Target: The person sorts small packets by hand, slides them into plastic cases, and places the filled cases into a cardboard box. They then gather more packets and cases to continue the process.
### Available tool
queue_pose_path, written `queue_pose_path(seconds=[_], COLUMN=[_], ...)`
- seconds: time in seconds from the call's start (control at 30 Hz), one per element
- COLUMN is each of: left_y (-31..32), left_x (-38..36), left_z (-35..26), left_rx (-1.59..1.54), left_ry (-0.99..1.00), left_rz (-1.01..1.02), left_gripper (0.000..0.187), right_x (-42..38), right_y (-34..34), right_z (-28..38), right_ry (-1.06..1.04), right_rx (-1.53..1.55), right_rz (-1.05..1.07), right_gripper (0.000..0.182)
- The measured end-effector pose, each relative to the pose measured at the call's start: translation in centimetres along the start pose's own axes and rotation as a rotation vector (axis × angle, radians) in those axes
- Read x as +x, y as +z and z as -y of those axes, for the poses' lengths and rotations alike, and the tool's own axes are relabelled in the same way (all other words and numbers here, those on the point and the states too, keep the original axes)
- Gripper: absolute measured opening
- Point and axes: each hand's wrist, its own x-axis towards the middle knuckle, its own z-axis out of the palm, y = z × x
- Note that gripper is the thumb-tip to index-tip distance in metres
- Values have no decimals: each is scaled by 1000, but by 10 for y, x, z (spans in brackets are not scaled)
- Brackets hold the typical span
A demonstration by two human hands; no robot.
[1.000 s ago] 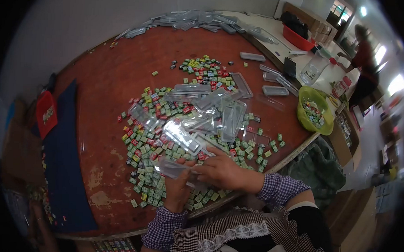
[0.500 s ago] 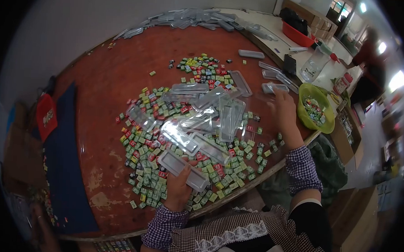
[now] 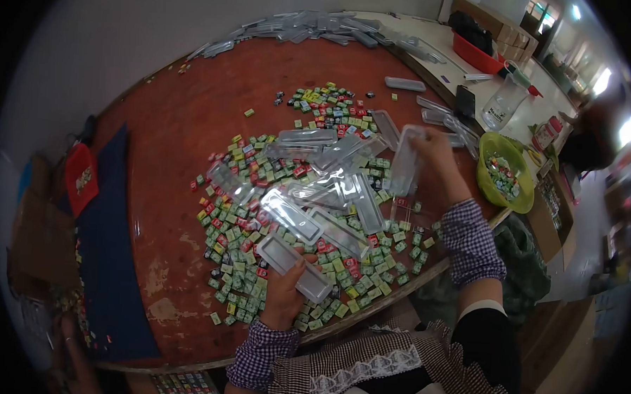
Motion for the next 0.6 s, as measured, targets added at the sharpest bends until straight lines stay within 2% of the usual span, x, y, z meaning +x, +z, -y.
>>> queue_pose_path(seconds=[0.07,0.13,0.17,0.23,0.3,0.37,0.47,0.57,0.6], left_y=[0,0,1,5,7,6,1,-1,-1], left_x=[0,0,1,0,-2,-2,0,0,0], left_z=[1,4,3,0,0,-2,1,1,0], left_rx=[-15,-36,-49,-56,-58,-52,-3,14,9], left_ry=[-8,-29,-31,-29,-35,-39,-9,4,1], left_rz=[31,44,51,49,44,38,0,1,-2], left_gripper=[33,32,31,35,37,37,32,34,34], right_x=[58,44,30,-1,-49,-76,-86,-69,-68], right_y=[-40,-58,-61,-36,17,62,86,103,102], right_z=[-50,-43,-30,8,20,28,51,28,21], right_ry=[1,-220,-210,-80,-155,-352,-306,-191,-236], right_rx=[-149,-721,-683,-466,-393,-564,-596,-361,-256], right_rz=[-222,-721,-638,-148,121,183,256,324,199], right_gripper=[51,57,64,72,72,70,67,61,51])
